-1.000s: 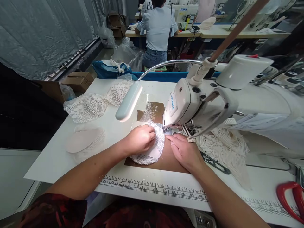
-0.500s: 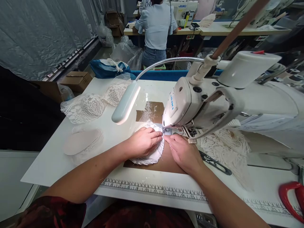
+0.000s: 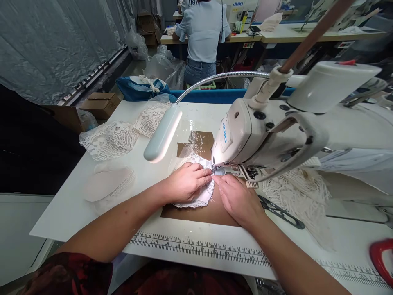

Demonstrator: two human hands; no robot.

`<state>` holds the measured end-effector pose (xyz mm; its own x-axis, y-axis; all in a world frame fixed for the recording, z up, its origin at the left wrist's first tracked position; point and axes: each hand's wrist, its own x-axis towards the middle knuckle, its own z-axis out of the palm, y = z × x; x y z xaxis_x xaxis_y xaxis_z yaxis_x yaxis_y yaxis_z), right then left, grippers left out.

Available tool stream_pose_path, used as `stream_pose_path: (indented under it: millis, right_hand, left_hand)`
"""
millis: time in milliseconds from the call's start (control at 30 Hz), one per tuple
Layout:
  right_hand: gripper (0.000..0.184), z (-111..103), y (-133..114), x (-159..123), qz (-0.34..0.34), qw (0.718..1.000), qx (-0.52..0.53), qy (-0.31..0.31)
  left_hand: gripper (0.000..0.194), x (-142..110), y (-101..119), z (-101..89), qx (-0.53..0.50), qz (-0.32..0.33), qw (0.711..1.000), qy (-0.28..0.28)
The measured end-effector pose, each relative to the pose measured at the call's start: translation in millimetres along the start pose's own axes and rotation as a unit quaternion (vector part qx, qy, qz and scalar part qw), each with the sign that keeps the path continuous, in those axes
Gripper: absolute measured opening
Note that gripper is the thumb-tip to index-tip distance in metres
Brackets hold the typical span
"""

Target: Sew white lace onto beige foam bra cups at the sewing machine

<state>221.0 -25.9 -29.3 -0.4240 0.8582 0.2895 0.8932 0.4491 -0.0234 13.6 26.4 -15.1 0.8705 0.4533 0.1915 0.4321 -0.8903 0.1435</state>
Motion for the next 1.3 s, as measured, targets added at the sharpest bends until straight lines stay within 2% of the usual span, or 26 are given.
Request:
stream_pose_path:
  millis: [367,700,1300]
  right_hand:
    - [0.038,1.5,-0.2,-3.0,0.009,1.0,0.005,-0.018]
    - [0.034,-5.2,3.7,-2.1,-0.017,0.996,0.077,-0.029]
    - [0.036,-0.4,2.9,4.5,0.011,0.998,0.052,-0.024]
  left_hand:
    - [0.038,0.7,0.9,-0.4,-0.02,-0.001,1.0,-0.005]
    - [0.037,1.5,-2.1,2.8,-0.042,-0.006,0.999,0.011]
    - [0.036,3.9,-7.4,2.0,-0.01,-0.046,0.998,0.047]
